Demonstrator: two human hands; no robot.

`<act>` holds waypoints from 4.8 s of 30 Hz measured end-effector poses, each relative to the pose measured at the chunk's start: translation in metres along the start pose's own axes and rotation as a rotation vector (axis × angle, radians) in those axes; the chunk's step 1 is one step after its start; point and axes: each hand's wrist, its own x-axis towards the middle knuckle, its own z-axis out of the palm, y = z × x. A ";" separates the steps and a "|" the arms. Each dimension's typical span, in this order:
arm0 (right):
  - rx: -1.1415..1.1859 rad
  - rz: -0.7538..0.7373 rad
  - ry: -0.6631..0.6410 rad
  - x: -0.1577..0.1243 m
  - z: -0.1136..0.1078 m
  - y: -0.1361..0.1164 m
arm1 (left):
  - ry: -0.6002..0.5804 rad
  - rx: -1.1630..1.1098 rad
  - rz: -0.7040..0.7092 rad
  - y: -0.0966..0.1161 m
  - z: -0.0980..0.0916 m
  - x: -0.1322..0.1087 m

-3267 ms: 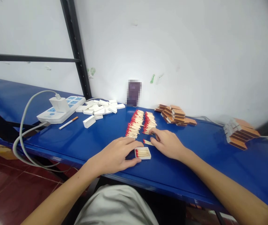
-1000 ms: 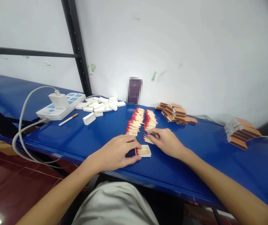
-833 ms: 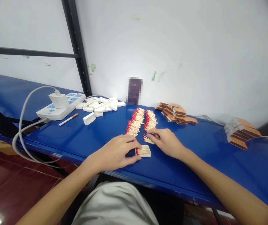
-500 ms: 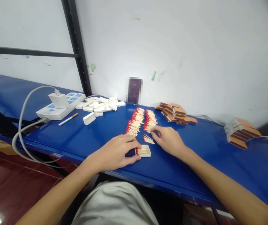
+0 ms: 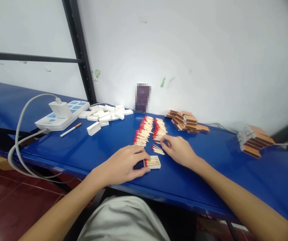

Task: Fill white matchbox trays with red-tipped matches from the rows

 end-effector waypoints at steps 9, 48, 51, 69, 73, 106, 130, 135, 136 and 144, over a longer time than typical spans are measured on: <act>0.121 -0.115 -0.077 -0.001 -0.003 0.002 | 0.021 -0.010 0.017 -0.001 0.001 0.000; 0.199 -0.202 -0.117 0.001 -0.012 0.001 | -0.047 -0.016 -0.032 0.000 -0.002 0.001; 0.159 -0.239 -0.125 0.002 -0.015 -0.001 | -0.037 -0.014 -0.036 0.001 -0.002 0.002; 0.192 -0.314 -0.139 -0.003 -0.016 -0.002 | -0.017 -0.013 -0.046 0.003 -0.003 -0.001; 0.209 -0.312 -0.121 -0.002 -0.014 -0.003 | -0.007 -0.025 -0.062 0.004 -0.003 -0.001; 0.256 -0.253 -0.085 0.004 -0.004 0.002 | -0.038 -0.024 -0.058 0.002 -0.002 0.001; 0.305 -0.409 -0.042 0.005 -0.009 0.007 | -0.036 -0.009 -0.023 -0.002 -0.001 0.000; 0.278 -0.364 -0.059 0.005 -0.008 0.006 | -0.035 0.000 -0.017 -0.001 -0.001 0.000; 0.279 -0.355 -0.068 0.005 -0.008 0.006 | -0.036 0.000 -0.020 -0.001 -0.001 0.000; 0.302 -0.303 -0.107 0.006 -0.015 0.006 | -0.050 -0.009 -0.031 -0.001 -0.001 -0.001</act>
